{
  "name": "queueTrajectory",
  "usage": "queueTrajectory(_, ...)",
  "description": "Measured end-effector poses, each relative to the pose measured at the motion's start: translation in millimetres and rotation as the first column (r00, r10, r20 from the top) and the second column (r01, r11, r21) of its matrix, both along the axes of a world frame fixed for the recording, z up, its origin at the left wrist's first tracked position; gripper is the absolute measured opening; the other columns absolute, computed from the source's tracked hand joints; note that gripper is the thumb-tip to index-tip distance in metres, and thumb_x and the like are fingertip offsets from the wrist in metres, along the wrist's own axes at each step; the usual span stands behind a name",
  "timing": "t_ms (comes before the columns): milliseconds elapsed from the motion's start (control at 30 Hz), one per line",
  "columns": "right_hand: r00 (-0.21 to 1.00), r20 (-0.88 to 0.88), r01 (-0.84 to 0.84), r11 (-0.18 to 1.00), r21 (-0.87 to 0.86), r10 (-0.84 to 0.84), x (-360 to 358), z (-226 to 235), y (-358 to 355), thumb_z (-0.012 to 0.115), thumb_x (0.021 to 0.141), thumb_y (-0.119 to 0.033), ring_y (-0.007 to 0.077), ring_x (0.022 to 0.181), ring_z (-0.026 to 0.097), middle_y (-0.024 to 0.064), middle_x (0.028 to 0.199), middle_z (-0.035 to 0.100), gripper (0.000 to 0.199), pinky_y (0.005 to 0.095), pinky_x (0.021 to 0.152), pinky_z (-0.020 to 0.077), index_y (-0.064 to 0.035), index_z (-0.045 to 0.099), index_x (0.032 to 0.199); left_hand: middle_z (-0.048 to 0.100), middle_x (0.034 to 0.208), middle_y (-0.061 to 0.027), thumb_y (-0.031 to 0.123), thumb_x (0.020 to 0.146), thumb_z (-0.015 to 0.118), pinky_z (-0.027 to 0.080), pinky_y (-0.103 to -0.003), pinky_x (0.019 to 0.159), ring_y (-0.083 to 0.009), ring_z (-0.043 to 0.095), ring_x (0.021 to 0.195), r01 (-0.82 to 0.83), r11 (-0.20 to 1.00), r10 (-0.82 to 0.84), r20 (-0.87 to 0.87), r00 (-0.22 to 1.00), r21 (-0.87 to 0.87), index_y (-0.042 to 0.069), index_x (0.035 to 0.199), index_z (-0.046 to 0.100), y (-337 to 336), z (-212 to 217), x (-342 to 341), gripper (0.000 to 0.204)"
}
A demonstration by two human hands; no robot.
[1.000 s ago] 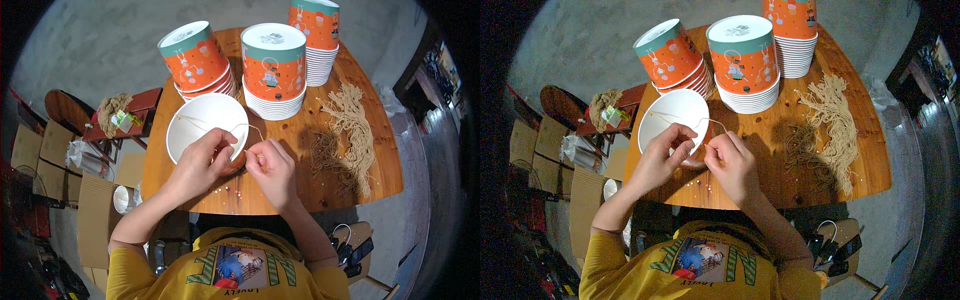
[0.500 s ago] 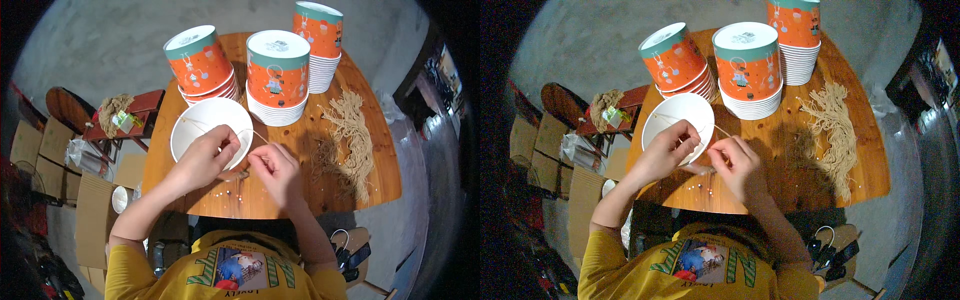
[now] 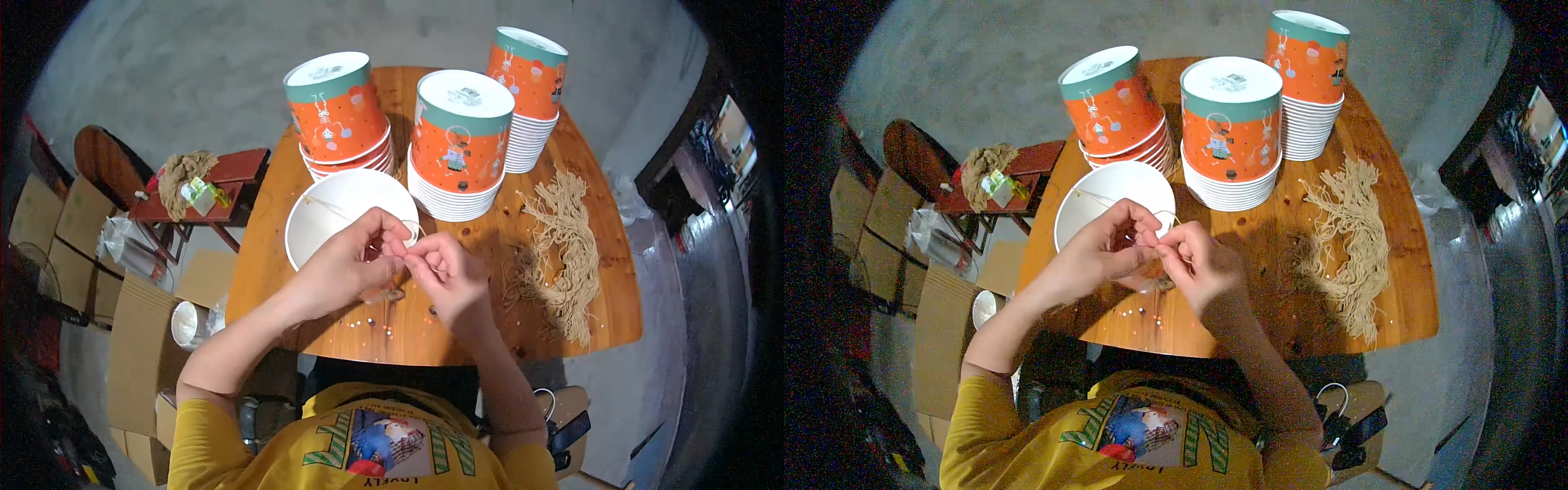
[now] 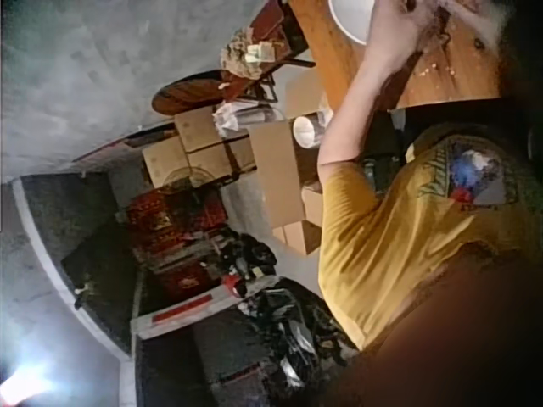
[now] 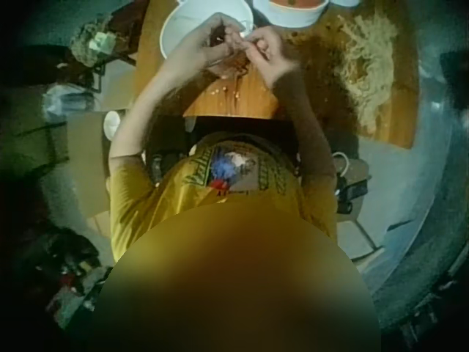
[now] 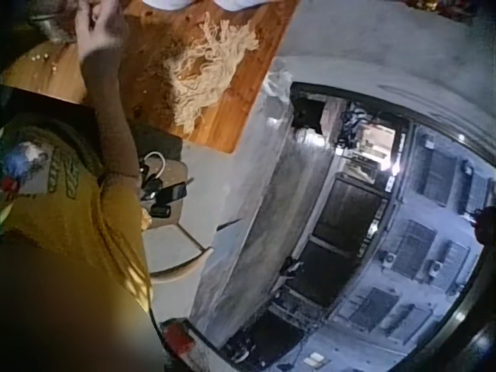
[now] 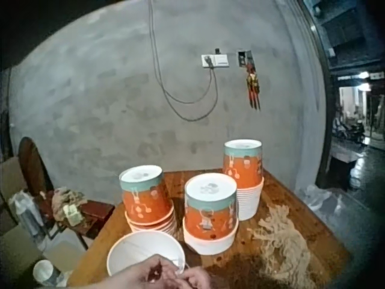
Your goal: Threading thin strings through pre-punched holes in decorative paper buckets to create handles.
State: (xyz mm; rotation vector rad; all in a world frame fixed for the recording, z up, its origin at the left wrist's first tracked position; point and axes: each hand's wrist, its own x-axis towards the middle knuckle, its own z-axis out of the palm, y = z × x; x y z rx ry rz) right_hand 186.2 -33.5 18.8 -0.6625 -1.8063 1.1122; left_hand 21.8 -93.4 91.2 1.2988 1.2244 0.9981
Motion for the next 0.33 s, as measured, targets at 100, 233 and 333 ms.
queueTrajectory(100,1.000,-0.010,0.015,1.000,0.006,-0.015,0.4,1.8,0.3,0.064,0.084,-0.004,0.0104,0.053,0.050,0.0053,0.062,0.052,0.012,0.0263,0.050,0.0407,-0.0061,0.055,0.092,0.051,0.093,-0.0009,0.012,0.095,0.053,0.059,-0.030,0.073,-0.0095,0.054,0.088,-0.020,0.998,0.017,-0.050,0.999,-0.061,0.002,0.108,0.048,3.7,0.5,3.6,0.017)
queueTrajectory(233,0.999,0.001,-0.047,0.999,0.022,0.047,10.8,14.1,1.9,0.062,0.086,-0.005,0.0118,0.056,0.052,0.0053,0.064,0.053,0.012,0.0275,0.052,0.0423,-0.0061,0.054,0.094,0.050,0.093,-0.0001,0.014,0.095,0.052,0.059,-0.029,0.071,-0.0082,0.052,0.089,-0.034,0.996,0.024,-0.117,0.993,-0.082,0.003,0.107,0.050,4.5,-4.3,-0.1,0.016)
queueTrajectory(333,0.928,0.365,-0.053,0.942,0.331,-0.076,30.5,34.0,1.8,0.061,0.087,-0.010,0.0230,0.063,0.060,0.0086,0.072,0.059,0.011,0.0372,0.057,0.0470,-0.0074,0.054,0.094,0.051,0.095,-0.0008,0.016,0.096,0.052,0.057,-0.029,0.067,-0.0069,0.051,0.090,-0.016,0.999,0.008,-0.257,0.966,-0.030,0.008,0.111,0.052,6.2,-4.5,-3.5,0.017)
